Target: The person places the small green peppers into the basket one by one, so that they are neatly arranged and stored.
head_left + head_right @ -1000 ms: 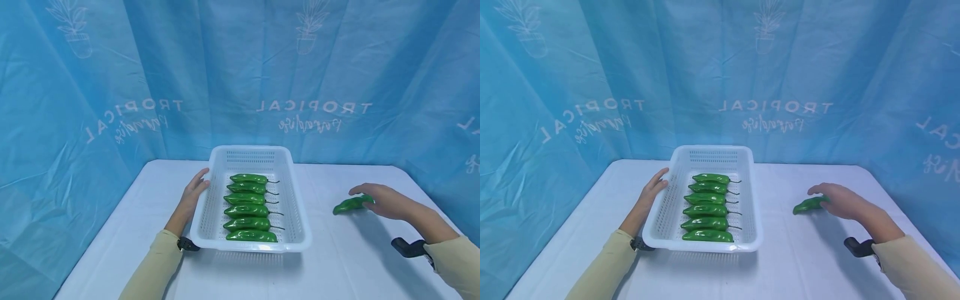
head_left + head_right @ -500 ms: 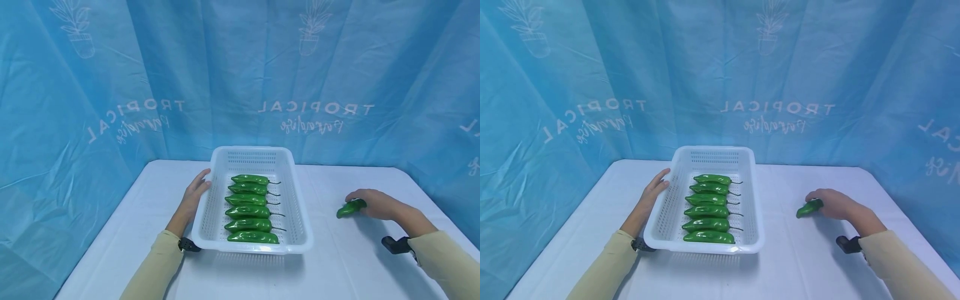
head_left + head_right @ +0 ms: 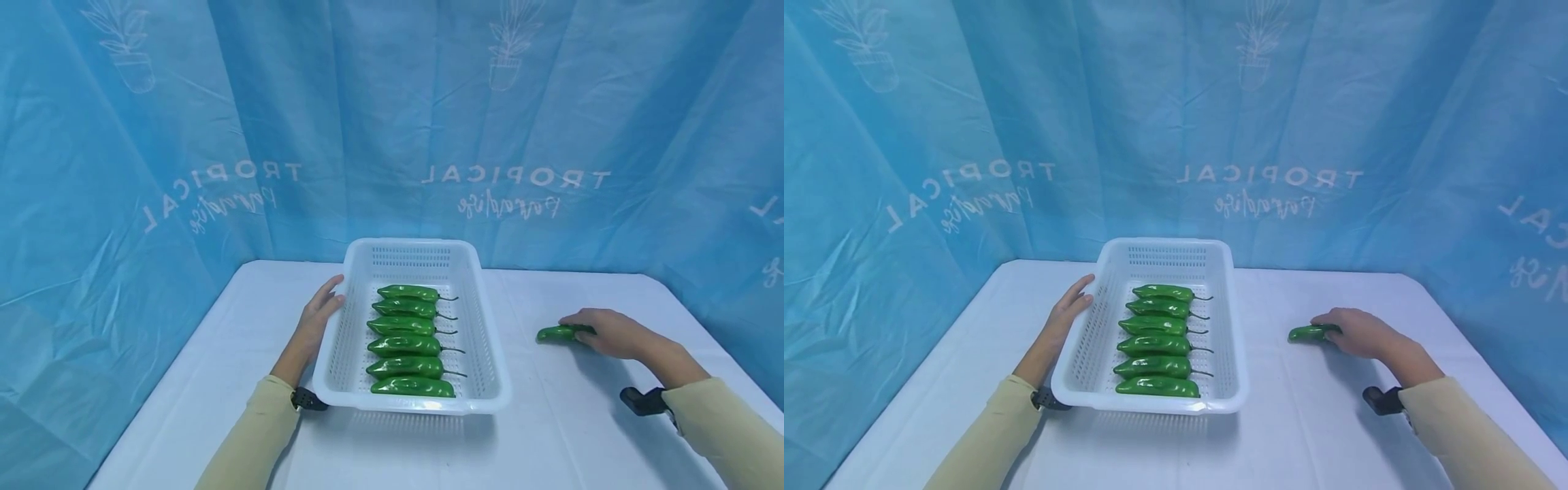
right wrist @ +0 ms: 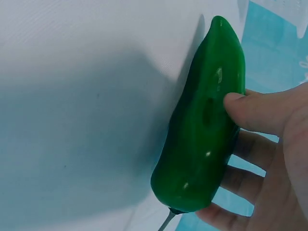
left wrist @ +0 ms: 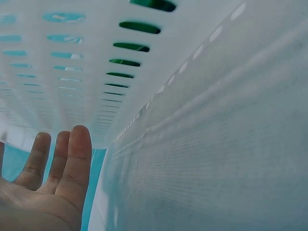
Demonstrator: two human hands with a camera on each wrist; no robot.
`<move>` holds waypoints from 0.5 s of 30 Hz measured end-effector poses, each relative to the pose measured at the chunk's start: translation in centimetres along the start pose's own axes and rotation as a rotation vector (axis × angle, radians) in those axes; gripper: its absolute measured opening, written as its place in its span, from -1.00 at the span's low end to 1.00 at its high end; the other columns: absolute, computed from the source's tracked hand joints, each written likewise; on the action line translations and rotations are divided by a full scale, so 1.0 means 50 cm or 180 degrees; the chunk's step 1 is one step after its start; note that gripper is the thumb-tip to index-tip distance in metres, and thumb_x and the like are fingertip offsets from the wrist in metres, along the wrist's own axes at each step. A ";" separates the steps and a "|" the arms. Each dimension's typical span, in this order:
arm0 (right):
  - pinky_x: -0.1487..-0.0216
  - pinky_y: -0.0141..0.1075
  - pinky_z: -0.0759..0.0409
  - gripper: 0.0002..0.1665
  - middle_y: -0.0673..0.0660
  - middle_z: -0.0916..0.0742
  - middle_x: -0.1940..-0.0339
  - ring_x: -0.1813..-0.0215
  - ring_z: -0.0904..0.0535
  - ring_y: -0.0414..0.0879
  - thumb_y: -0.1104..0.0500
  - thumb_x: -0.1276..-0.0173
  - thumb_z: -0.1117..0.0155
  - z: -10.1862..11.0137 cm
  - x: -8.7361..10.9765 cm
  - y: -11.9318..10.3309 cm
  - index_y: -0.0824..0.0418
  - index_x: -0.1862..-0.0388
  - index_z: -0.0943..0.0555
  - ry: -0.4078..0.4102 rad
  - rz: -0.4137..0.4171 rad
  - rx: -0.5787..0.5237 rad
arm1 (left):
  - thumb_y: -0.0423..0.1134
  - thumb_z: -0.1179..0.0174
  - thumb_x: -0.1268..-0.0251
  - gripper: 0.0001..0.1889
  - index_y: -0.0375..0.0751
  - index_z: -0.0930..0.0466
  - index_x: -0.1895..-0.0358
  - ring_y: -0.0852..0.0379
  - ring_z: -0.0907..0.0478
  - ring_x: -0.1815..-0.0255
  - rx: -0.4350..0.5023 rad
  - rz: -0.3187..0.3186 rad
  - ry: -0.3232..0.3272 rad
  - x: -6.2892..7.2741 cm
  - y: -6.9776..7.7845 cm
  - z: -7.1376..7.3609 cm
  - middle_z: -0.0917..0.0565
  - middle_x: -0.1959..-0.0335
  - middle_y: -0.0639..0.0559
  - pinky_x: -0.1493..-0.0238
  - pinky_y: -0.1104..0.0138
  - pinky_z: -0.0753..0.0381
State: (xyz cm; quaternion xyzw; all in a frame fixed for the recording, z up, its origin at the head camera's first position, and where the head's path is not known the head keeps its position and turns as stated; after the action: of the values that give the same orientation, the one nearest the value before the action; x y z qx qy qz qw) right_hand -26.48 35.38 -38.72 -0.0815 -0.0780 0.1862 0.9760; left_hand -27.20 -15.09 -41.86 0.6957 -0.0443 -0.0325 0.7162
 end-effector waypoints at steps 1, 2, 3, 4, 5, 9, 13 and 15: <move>-0.02 0.16 -0.67 -0.62 0.28 -0.73 -0.01 0.01 -0.64 0.13 0.32 -0.35 -0.23 0.000 -0.001 -0.001 0.29 -0.15 -0.63 0.0002 0.0003 -0.0003 | 0.08 -0.01 -0.49 -0.41 0.33 -0.10 -0.52 -0.27 -0.47 -0.35 -0.0016 -0.0011 -0.0008 0.000 0.000 0.000 -0.29 -0.49 -0.05 -0.14 -0.04 -0.70; -0.03 0.17 -0.67 -0.63 0.27 -0.73 0.00 0.03 -0.64 0.11 0.31 -0.36 -0.22 0.001 -0.003 -0.001 0.28 -0.14 -0.63 0.0007 -0.0003 -0.0013 | 0.08 -0.01 -0.49 -0.41 0.33 -0.10 -0.52 -0.28 -0.47 -0.35 -0.0036 -0.0023 -0.0013 0.000 0.000 -0.001 -0.29 -0.49 -0.05 -0.14 -0.05 -0.70; -0.04 0.17 -0.67 -0.65 0.27 -0.74 0.01 0.04 -0.63 0.09 0.30 -0.37 -0.21 0.001 -0.005 -0.001 0.27 -0.13 -0.63 0.0006 -0.0012 -0.0015 | 0.08 -0.01 -0.49 -0.40 0.33 -0.09 -0.53 -0.28 -0.47 -0.35 -0.0042 -0.0031 -0.0015 0.000 0.000 -0.001 -0.29 -0.49 -0.05 -0.13 -0.05 -0.70; -0.04 0.17 -0.67 -0.66 0.27 -0.74 0.02 0.06 -0.63 0.08 0.29 -0.38 -0.20 0.002 -0.006 -0.001 0.27 -0.12 -0.62 -0.0003 -0.0033 -0.0026 | 0.08 -0.01 -0.49 -0.40 0.32 -0.09 -0.53 -0.28 -0.48 -0.34 -0.0050 -0.0040 -0.0013 0.000 0.000 -0.001 -0.29 -0.49 -0.05 -0.13 -0.05 -0.71; -0.01 0.16 -0.68 -0.67 0.28 -0.73 0.03 0.08 -0.62 0.06 0.29 -0.39 -0.20 0.002 -0.008 -0.001 0.27 -0.11 -0.61 -0.0025 -0.0049 -0.0042 | 0.08 -0.01 -0.49 -0.39 0.31 -0.09 -0.53 -0.29 -0.48 -0.34 -0.0059 -0.0048 -0.0010 0.001 -0.001 -0.001 -0.30 -0.49 -0.06 -0.12 -0.05 -0.71; 0.08 0.09 -0.72 -0.64 0.37 -0.70 0.04 0.10 -0.63 0.09 0.30 -0.42 -0.14 0.000 -0.011 0.003 0.33 -0.18 -0.49 -0.0165 -0.0202 -0.0188 | 0.09 -0.01 -0.49 -0.40 0.32 -0.10 -0.52 -0.28 -0.48 -0.34 -0.0035 -0.0031 -0.0005 0.002 -0.001 -0.001 -0.30 -0.49 -0.04 -0.12 -0.04 -0.71; 0.18 0.01 -0.74 -0.57 0.48 -0.67 0.00 0.12 -0.64 0.11 0.35 -0.40 -0.12 0.000 -0.008 0.008 0.28 -0.22 -0.36 -0.0108 -0.0224 -0.0360 | 0.11 -0.01 -0.48 -0.42 0.37 -0.12 -0.50 -0.27 -0.48 -0.34 -0.0041 -0.0001 0.0022 0.003 -0.001 -0.002 -0.30 -0.49 -0.02 -0.13 -0.04 -0.71; 0.18 0.01 -0.74 -0.58 0.50 -0.65 -0.05 0.10 -0.63 0.13 0.35 -0.40 -0.13 -0.001 -0.006 0.011 0.22 -0.21 -0.38 -0.0027 -0.0184 -0.0389 | 0.11 -0.01 -0.48 -0.42 0.37 -0.12 -0.50 -0.27 -0.48 -0.35 -0.0053 -0.0002 0.0030 0.003 -0.001 -0.002 -0.30 -0.49 -0.03 -0.13 -0.04 -0.71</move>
State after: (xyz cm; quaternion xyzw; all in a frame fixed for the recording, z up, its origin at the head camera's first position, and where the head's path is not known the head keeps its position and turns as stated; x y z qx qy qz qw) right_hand -26.95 35.77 -38.90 -0.1378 -0.0957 0.1532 0.9738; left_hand -27.05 -15.01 -41.91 0.6899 -0.0404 -0.0299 0.7222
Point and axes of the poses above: each hand's wrist, its own x-axis away from the middle knuckle, its own z-axis out of the back of the hand, y = z × x, the point moved 3 cm from there along -x, towards the middle knuckle
